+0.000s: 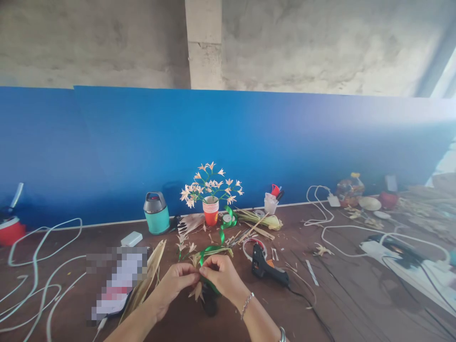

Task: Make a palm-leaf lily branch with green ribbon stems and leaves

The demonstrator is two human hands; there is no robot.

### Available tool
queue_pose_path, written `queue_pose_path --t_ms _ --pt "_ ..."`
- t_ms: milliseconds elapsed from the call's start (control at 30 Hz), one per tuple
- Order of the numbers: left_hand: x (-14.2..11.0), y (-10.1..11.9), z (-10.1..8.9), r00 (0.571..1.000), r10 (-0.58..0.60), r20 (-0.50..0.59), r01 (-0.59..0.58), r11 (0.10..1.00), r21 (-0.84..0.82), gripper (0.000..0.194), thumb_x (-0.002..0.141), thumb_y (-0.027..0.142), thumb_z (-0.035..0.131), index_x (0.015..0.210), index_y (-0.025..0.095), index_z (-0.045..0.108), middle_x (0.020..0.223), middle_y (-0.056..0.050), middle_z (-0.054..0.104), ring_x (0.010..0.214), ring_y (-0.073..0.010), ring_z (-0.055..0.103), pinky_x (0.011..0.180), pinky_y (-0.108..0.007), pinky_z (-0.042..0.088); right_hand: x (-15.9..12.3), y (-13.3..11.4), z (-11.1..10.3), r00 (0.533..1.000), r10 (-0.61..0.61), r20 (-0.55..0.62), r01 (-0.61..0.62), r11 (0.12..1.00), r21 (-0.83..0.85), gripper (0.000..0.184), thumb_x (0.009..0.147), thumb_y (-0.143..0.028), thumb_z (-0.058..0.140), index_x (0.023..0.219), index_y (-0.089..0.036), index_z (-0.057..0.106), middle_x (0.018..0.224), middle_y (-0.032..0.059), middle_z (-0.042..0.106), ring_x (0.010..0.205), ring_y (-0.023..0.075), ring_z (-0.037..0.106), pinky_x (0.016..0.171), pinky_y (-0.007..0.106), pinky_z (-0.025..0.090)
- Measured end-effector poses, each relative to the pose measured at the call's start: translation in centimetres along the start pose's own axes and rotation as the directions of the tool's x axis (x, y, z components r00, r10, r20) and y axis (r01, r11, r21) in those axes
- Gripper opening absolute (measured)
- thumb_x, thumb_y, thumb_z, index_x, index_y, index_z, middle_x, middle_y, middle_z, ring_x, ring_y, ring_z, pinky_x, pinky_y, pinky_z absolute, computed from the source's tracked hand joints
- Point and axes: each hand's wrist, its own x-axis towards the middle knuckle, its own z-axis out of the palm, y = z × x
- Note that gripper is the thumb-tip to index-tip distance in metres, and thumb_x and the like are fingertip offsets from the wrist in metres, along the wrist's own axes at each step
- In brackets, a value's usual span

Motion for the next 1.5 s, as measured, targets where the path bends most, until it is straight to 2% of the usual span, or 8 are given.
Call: queue_pose_path --t_ms 200,333,400,533,833,1167,1333,1500 --pt "0.0 0.0 -0.3 0.999 -0.002 -0.049 0.003 0.999 0.036 0.017 0.057 0.027 0.069 0.053 0.013 0.06 0.044 0.005 0.052 0.044 -0.0091 0.043 0.049 -0.023 0.03 0.2 0.0 0.2 1.0 0.004 -0.029 -0.005 1.0 -0.03 0.018 0.069 -0.028 0.059 0.06 -0.013 0.06 0.055 -0.0007 0.055 0.054 0.0121 0.049 0.052 0.023 0.037" --pt "0.5 -0.1 -1.1 0.982 0.032 -0.188 -0.043 0.998 -0.054 0.018 0.06 0.03 0.067 0.055 0.013 0.061 0.048 0.003 0.055 0.047 -0.0099 0.045 0.052 -0.023 0.032 -0.8 -1.2 -0.3 0.936 -0.266 -0.229 0.219 0.953 -0.209 0.017 0.078 -0.028 0.051 0.084 -0.016 0.061 0.078 0.0054 0.063 0.071 0.0165 0.056 0.065 0.025 0.042" --pt "0.8 -0.1 -1.9 0.964 0.048 -0.261 -0.07 0.995 -0.077 0.022 0.063 0.035 0.065 0.056 0.014 0.06 0.05 0.003 0.055 0.05 -0.0104 0.047 0.054 -0.023 0.033 -1.5 -1.7 -0.5 0.938 -0.321 -0.129 0.272 0.916 -0.296 0.017 0.081 -0.025 0.047 0.082 -0.017 0.061 0.073 0.0043 0.063 0.065 0.0153 0.056 0.06 0.023 0.042" --pt "1.3 -0.3 -3.2 0.932 0.017 -0.361 -0.075 0.986 -0.147 0.028 0.06 0.041 0.068 0.059 0.015 0.058 0.056 0.003 0.056 0.055 -0.011 0.049 0.054 -0.022 0.032 -2.7 -1.4 -0.1 0.968 -0.181 0.173 0.249 0.771 -0.586 0.014 0.072 -0.015 0.051 0.07 -0.019 0.064 0.069 0.0031 0.065 0.067 0.0168 0.058 0.062 0.024 0.04" --pt "1.0 0.1 -3.0 0.968 0.033 -0.249 -0.1 0.959 -0.264 0.024 0.06 0.035 0.072 0.058 0.015 0.059 0.057 0.001 0.057 0.053 -0.009 0.047 0.051 -0.021 0.031 -3.2 -0.9 1.0 0.988 0.076 0.134 0.08 0.489 -0.869 0.041 0.058 0.001 0.048 0.093 -0.014 0.063 0.092 0.0139 0.064 0.089 0.0269 0.06 0.073 0.031 0.042" --pt "1.1 0.3 -3.6 0.969 0.045 -0.241 -0.126 0.935 -0.332 0.021 0.063 0.032 0.071 0.062 0.015 0.058 0.058 0.002 0.056 0.052 -0.0078 0.048 0.048 -0.019 0.031 -2.7 0.8 -1.0 1.0 -0.007 0.011 0.012 0.713 -0.701 0.034 0.062 -0.008 0.053 0.091 -0.02 0.066 0.082 0.0066 0.068 0.081 0.0246 0.062 0.069 0.029 0.041" --pt "1.5 -0.1 -4.2 0.964 0.004 -0.267 -0.15 0.836 -0.528 0.017 0.063 0.023 0.072 0.068 0.015 0.058 0.059 0.003 0.058 0.051 -0.007 0.051 0.043 -0.017 0.03 -2.0 0.7 -1.8 0.979 0.178 0.102 -0.132 0.925 -0.356 0.022 0.058 -0.021 0.066 0.079 -0.018 0.068 0.066 0.0016 0.066 0.064 0.0178 0.06 0.052 0.021 0.039" --pt "1.8 -0.5 -4.6 0.955 -0.037 -0.294 -0.15 0.794 -0.589 0.016 0.065 0.019 0.07 0.072 0.016 0.056 0.061 0.003 0.06 0.05 -0.0066 0.053 0.042 -0.016 0.034 -1.8 -1.4 -2.2 0.919 0.324 0.225 -0.316 0.946 -0.072 0.021 0.062 -0.024 0.064 0.082 -0.018 0.067 0.065 -0.0008 0.063 0.051 0.01 0.057 0.04 0.015 0.029"
